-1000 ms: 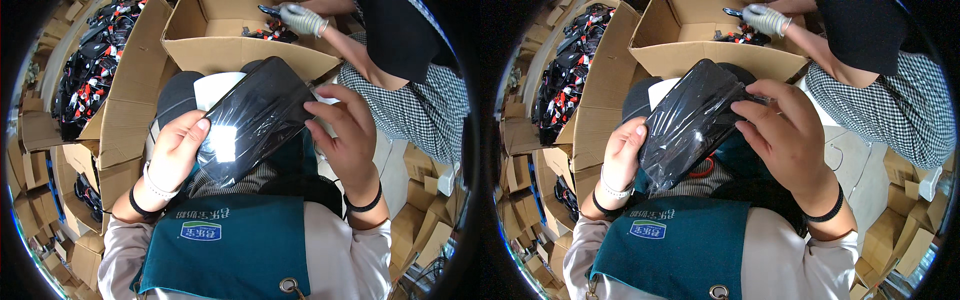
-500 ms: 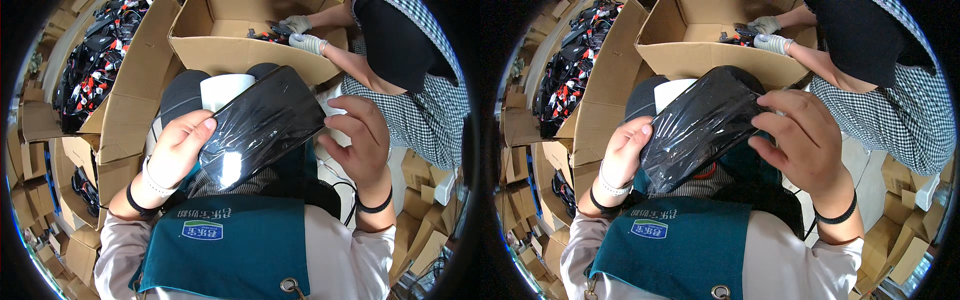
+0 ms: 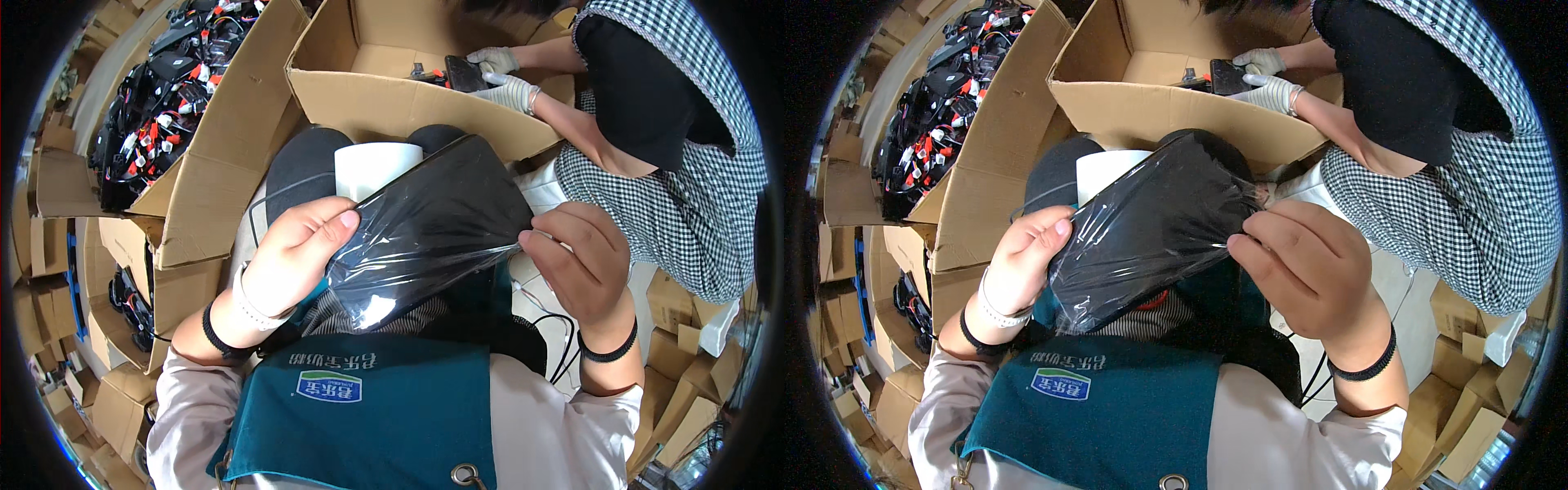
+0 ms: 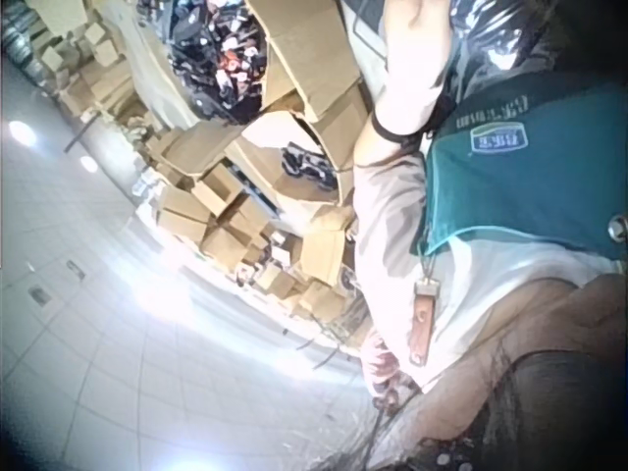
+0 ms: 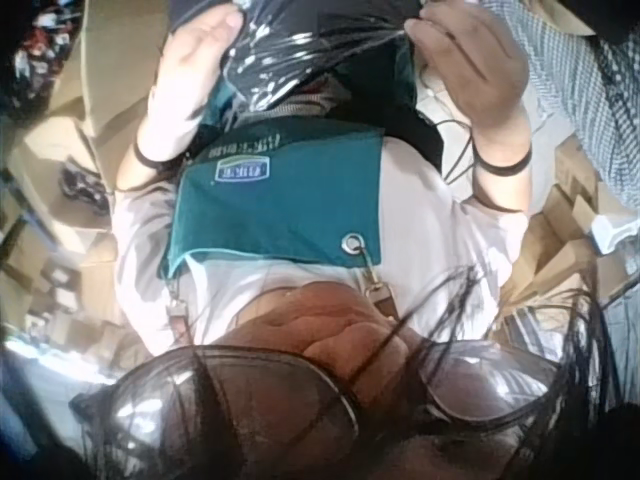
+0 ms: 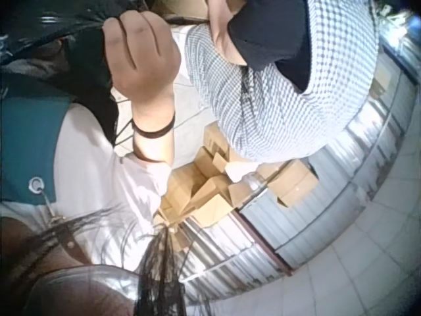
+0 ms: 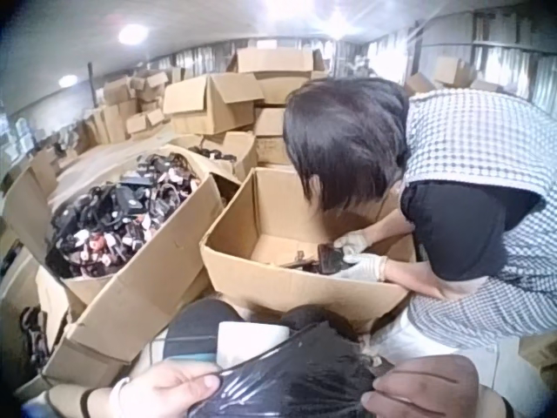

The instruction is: Wrapping black electronic components in plastic film and cutting the film with scissors.

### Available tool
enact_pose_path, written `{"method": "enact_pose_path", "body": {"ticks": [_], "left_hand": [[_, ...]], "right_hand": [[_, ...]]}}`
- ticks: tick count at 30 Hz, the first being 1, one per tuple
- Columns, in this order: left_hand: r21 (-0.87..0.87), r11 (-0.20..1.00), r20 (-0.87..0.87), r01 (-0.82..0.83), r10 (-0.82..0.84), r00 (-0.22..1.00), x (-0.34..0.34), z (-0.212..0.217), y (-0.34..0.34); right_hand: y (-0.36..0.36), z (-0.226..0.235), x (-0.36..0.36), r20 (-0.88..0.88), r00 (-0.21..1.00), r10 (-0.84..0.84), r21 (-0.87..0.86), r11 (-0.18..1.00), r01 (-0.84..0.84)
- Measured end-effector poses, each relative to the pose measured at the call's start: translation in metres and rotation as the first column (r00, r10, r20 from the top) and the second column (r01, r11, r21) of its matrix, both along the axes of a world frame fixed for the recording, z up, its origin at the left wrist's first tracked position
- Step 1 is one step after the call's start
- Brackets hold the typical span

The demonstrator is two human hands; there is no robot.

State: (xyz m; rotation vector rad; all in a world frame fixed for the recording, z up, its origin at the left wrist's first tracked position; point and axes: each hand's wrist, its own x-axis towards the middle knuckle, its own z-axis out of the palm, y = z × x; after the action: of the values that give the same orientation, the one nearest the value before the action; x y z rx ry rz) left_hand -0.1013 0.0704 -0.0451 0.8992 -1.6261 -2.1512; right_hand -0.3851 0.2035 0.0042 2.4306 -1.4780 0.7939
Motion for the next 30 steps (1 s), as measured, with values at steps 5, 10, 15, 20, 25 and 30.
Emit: {"method": "enact_pose_path", "body": {"ticks": [5,10,15,20,25,30], "left_hand": [[0.170,0.969,-0.111,-0.178,0.198,0.974,-0.009,0.010,0.003],[-0.365,0.929,0.056,-0.060,0.086,0.995,-0.008,0.009,0.006],[-0.589,0.797,0.185,0.138,-0.033,0.982,-0.016,0.024,0.012],[-0.601,0.772,0.199,0.206,-0.105,0.974,-0.016,0.030,0.015],[-0.684,0.697,0.147,0.214,-0.156,0.977,-0.015,0.030,0.014],[-0.666,0.661,0.220,0.346,-0.270,0.937,-0.012,0.039,-0.012]], "right_hand": [[0.005,-0.011,-0.018,-0.077,0.996,-0.047,-0.026,0.999,0.045],[0.013,-0.008,-0.012,0.114,0.961,-0.250,-0.014,0.967,0.254],[-0.018,0.015,0.039,0.059,0.977,-0.203,0.161,0.968,0.191],[-0.036,-0.007,0.038,0.156,0.958,-0.243,0.328,0.927,0.182],[-0.042,-0.019,0.024,0.312,0.916,-0.253,0.316,0.937,0.151],[-0.043,-0.016,0.003,0.579,0.769,-0.272,0.739,0.573,-0.354]]}}
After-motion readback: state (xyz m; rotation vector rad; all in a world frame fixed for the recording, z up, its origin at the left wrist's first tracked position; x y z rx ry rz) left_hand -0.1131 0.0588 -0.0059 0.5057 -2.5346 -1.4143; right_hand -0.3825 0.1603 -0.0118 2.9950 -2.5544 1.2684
